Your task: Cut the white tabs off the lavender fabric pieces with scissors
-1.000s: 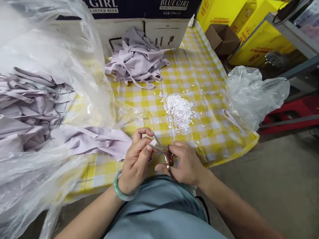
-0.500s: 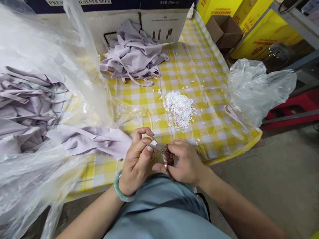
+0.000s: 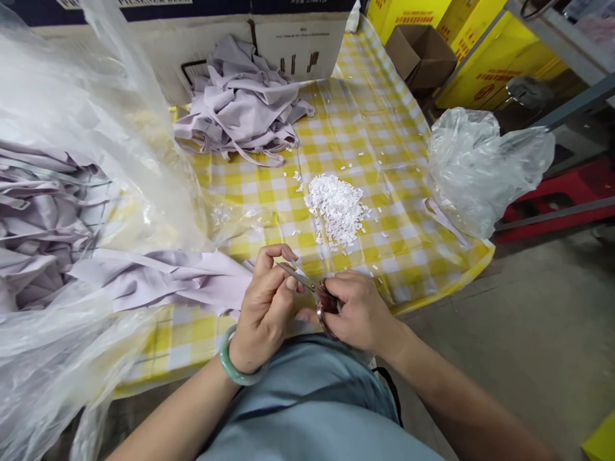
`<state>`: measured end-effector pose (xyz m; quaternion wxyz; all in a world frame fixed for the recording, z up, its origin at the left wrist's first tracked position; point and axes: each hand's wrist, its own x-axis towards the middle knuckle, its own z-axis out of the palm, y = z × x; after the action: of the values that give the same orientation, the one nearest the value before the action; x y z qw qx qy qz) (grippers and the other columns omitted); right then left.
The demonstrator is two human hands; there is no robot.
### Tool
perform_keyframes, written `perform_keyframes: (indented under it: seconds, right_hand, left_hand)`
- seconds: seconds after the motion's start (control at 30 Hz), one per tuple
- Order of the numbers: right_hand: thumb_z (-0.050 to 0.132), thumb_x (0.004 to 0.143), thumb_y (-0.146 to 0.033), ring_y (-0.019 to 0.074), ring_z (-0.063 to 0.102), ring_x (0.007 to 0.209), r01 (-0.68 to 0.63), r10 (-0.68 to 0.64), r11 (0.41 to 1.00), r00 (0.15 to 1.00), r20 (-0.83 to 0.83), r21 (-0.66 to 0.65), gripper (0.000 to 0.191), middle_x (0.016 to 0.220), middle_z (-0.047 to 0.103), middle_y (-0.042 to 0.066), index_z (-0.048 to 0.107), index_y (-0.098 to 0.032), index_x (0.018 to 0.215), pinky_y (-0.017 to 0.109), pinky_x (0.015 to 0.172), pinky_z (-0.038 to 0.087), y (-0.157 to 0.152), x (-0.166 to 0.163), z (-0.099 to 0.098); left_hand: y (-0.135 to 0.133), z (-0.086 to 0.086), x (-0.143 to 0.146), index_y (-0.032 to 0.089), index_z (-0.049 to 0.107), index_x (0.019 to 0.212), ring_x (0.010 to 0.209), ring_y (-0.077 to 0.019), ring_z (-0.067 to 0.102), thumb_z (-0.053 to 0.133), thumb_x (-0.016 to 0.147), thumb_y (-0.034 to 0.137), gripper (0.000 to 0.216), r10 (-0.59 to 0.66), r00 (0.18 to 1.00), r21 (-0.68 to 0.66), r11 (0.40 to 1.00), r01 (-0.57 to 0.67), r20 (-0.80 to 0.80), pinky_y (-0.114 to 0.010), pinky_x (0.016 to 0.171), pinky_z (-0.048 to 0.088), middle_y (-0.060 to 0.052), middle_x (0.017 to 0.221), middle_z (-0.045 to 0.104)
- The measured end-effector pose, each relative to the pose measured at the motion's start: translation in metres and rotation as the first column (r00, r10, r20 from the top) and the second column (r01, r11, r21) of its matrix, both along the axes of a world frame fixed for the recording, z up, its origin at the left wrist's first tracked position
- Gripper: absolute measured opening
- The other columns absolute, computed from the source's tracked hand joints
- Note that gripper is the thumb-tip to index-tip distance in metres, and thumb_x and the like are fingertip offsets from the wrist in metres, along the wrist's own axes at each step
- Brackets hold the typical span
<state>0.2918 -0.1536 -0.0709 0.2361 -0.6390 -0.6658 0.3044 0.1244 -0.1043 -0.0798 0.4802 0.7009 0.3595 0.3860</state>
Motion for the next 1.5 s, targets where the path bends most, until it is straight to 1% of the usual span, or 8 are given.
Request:
perform_keyframes:
  seconds: [0.47,0.6,0.7,0.8,0.93,1.13,1.37,1.5]
  right_hand:
    - [0.065,0.078,-0.058,0.0134,0.049,0.052,0.238,-0.247,0.958,0.968,-0.039,-0.161,0.039,0.058,0.054,-0.003,0.052,-0.022,0.074,0.025,0.051,0.038,-0.002,0.042,-0.01]
    - [0.066,0.078,-0.057,0.0165,0.052,0.056,0.252,-0.248,0.967,0.965,0.084,-0.036,0.036,0.061,0.058,0.0,0.054,-0.023,0.074,0.027,0.054,0.04,0.0,0.037,-0.015]
    - [0.067,0.078,-0.056,0.0165,0.051,0.056,0.305,-0.307,0.952,0.949,0.074,0.032,0.034,0.061,0.056,-0.001,0.058,-0.023,0.079,0.029,0.058,0.043,0.004,0.029,-0.015]
    - [0.07,0.077,-0.053,0.0164,0.053,0.061,0.284,-0.283,0.958,0.957,-0.059,0.023,0.032,0.068,0.059,0.0,0.061,-0.023,0.086,0.03,0.063,0.046,0.02,0.007,-0.012]
    - [0.076,0.07,-0.046,0.0212,0.062,0.088,0.209,-0.18,0.976,0.931,-0.316,0.058,0.039,0.101,0.066,0.008,0.057,-0.021,0.095,0.036,0.083,0.05,0.054,-0.042,-0.019]
    - [0.061,0.075,-0.027,0.0197,0.064,0.089,0.125,-0.081,0.991,0.837,-0.541,0.045,0.017,0.091,0.066,0.004,0.053,-0.022,0.09,0.037,0.088,0.051,0.089,-0.094,-0.026]
    - [0.065,0.065,-0.022,0.0137,0.058,0.076,-0.045,-0.002,0.999,0.44,-0.898,-0.024,0.026,0.083,0.058,-0.002,0.045,-0.024,0.081,0.028,0.073,0.049,0.099,-0.078,0.011]
    - [0.067,0.063,-0.025,0.0141,0.056,0.074,-0.041,-0.024,0.998,0.387,-0.922,-0.043,0.027,0.082,0.058,-0.001,0.049,-0.023,0.083,0.027,0.069,0.047,0.109,-0.073,0.017]
  left_hand:
    - [0.01,-0.005,0.021,0.017,0.058,0.079,0.105,-0.0226,0.059,0.05,0.096,0.023,0.019,-0.341,0.898,0.106,0.918,0.381,-0.279,-0.037,0.093,0.05,-0.014,0.112,0.06]
    - [0.008,0.017,-0.032,0.018,0.058,0.094,0.106,-0.0244,0.058,0.053,0.092,0.018,0.005,0.006,0.919,0.319,0.939,0.13,-0.394,-0.041,0.093,0.049,-0.014,0.114,0.06]
    - [0.023,0.03,-0.075,0.018,0.057,0.094,0.1,-0.0248,0.057,0.051,0.087,0.009,0.013,0.421,0.836,0.548,0.817,-0.18,-0.352,-0.042,0.09,0.048,-0.011,0.102,0.058]
    - [0.052,0.027,-0.094,0.017,0.06,0.095,0.099,-0.0274,0.056,0.051,0.083,0.007,0.018,0.457,0.743,0.609,0.789,-0.085,-0.488,-0.045,0.088,0.047,-0.013,0.105,0.059]
    - [0.086,0.016,-0.084,0.016,0.061,0.077,0.087,-0.0283,0.056,0.051,0.078,0.005,0.016,0.235,0.664,0.448,0.878,0.169,-0.71,-0.044,0.078,0.049,-0.014,0.091,0.063]
    - [0.067,0.045,-0.082,0.015,0.059,0.09,0.079,-0.0196,0.057,0.043,0.085,0.009,0.018,0.251,0.774,0.447,0.893,0.047,-0.582,-0.032,0.074,0.049,-0.008,0.088,0.061]
    - [0.04,0.067,-0.108,0.018,0.063,0.084,0.072,-0.0173,0.057,0.053,0.085,0.025,0.013,-0.098,0.968,-0.326,0.945,0.018,-0.232,-0.027,0.063,0.049,-0.003,0.079,0.061]
    - [0.029,0.073,-0.108,0.019,0.066,0.083,0.075,-0.0188,0.06,0.05,0.094,0.029,0.022,-0.127,0.986,-0.382,0.921,0.078,-0.106,-0.03,0.069,0.053,-0.005,0.08,0.062]
